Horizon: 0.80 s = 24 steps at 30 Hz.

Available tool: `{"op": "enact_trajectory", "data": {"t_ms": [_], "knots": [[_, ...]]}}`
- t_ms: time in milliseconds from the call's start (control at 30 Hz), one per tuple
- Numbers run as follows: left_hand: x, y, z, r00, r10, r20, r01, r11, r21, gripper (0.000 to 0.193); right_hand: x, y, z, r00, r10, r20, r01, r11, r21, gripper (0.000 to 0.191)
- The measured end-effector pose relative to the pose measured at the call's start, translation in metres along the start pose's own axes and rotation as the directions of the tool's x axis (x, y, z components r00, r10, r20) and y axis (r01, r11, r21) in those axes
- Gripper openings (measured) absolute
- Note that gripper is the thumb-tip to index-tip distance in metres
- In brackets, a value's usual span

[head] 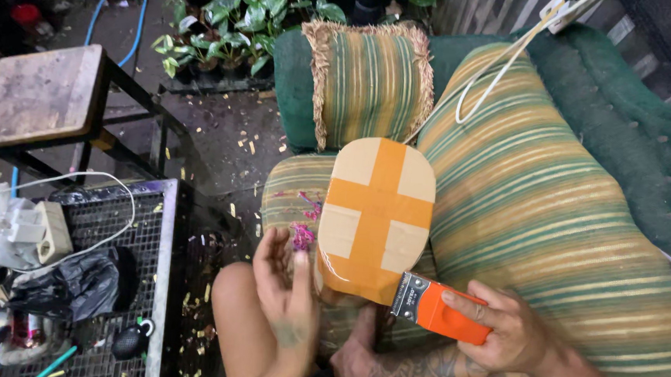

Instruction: The person cuts a cardboard piece with scissors, then uses a tape gun to apply orange tape to secure the piece onto a cylindrical cardboard form. The person repeatedly wraps and presses tape to cover the surface.

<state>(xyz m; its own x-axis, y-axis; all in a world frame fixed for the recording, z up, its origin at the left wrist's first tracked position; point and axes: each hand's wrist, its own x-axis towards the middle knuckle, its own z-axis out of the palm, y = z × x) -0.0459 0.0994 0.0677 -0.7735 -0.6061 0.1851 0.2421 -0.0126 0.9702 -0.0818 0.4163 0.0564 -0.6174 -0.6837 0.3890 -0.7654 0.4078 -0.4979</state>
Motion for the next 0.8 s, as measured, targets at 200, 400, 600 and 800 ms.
{"op": "enact_trajectory", "data": {"t_ms": [200, 400, 600, 800], "knots": [[0.004, 0.019, 0.055, 0.799, 0.562, 0.213, -0.577, 0.617, 0.535, 0.058, 0.015, 0.001, 0.007, 0.999, 0.021, 0.028, -0.021, 0.999, 0.025, 0.094], [0.005, -0.016, 0.049, 0.784, 0.597, 0.173, -0.583, 0.611, 0.535, 0.067, 0.028, 0.001, 0.005, 0.998, 0.046, 0.043, -0.048, 0.998, 0.048, 0.094], [0.0, -0.059, 0.035, 0.777, 0.597, 0.199, -0.616, 0.657, 0.435, 0.088, 0.038, 0.003, -0.001, 0.999, -0.004, 0.036, 0.001, 0.997, 0.079, 0.094], [-0.017, -0.052, 0.012, 0.888, 0.379, 0.261, -0.458, 0.788, 0.412, 0.091, 0.045, 0.002, 0.001, 0.999, -0.031, 0.022, 0.03, 0.998, 0.059, 0.096]]}}
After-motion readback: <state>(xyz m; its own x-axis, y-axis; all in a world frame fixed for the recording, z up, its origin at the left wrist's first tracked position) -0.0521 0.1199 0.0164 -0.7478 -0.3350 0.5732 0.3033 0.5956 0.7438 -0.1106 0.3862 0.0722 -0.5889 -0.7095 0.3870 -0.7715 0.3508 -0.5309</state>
